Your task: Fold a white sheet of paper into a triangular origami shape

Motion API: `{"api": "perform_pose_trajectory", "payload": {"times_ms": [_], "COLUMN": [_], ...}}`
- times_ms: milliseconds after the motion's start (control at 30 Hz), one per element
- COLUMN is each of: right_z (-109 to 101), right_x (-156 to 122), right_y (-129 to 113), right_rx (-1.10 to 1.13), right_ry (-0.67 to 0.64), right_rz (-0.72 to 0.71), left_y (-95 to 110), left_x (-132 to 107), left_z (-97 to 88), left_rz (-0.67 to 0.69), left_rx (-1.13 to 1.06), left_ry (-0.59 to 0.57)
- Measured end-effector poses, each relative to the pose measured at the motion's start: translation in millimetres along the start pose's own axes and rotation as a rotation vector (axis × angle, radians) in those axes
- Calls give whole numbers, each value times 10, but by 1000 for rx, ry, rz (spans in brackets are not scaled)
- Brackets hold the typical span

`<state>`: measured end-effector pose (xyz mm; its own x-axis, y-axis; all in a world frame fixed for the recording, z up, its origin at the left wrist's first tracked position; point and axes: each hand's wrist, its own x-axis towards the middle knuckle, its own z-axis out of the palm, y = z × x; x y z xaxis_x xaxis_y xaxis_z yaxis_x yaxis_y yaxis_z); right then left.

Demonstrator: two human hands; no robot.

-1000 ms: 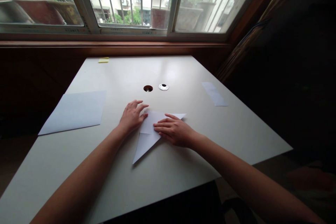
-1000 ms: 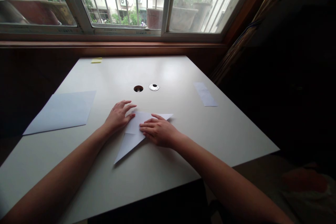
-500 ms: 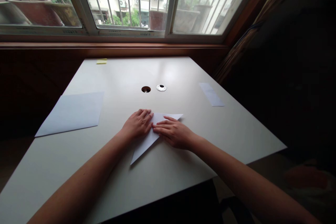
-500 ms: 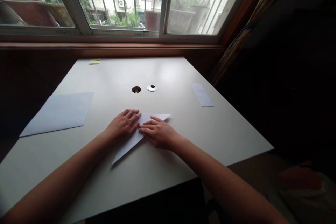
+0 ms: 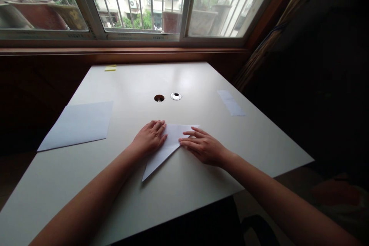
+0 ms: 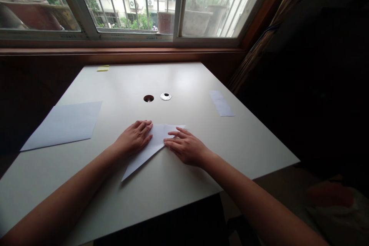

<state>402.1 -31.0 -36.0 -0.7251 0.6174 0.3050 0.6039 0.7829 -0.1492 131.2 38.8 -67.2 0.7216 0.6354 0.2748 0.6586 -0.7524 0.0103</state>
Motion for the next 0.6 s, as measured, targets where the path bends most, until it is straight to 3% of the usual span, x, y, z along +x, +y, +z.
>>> {"api": "perform_pose_trajectory", "payload": {"times_ms": [200, 367, 600], "right_z": [16, 79, 45], "right_x": [5, 5, -129], "right_y": [-129, -297, -97], "right_rx": [-1, 53, -30], "right_ry": [22, 0, 24], "right_rz": [52, -8, 18], "left_y": [17, 16, 1], "left_x": [6, 7, 5], "left_z": [5, 14, 8], "left_rz": [8, 15, 8], "left_rx": [6, 26, 13], "left_ry": [5, 5, -15]}}
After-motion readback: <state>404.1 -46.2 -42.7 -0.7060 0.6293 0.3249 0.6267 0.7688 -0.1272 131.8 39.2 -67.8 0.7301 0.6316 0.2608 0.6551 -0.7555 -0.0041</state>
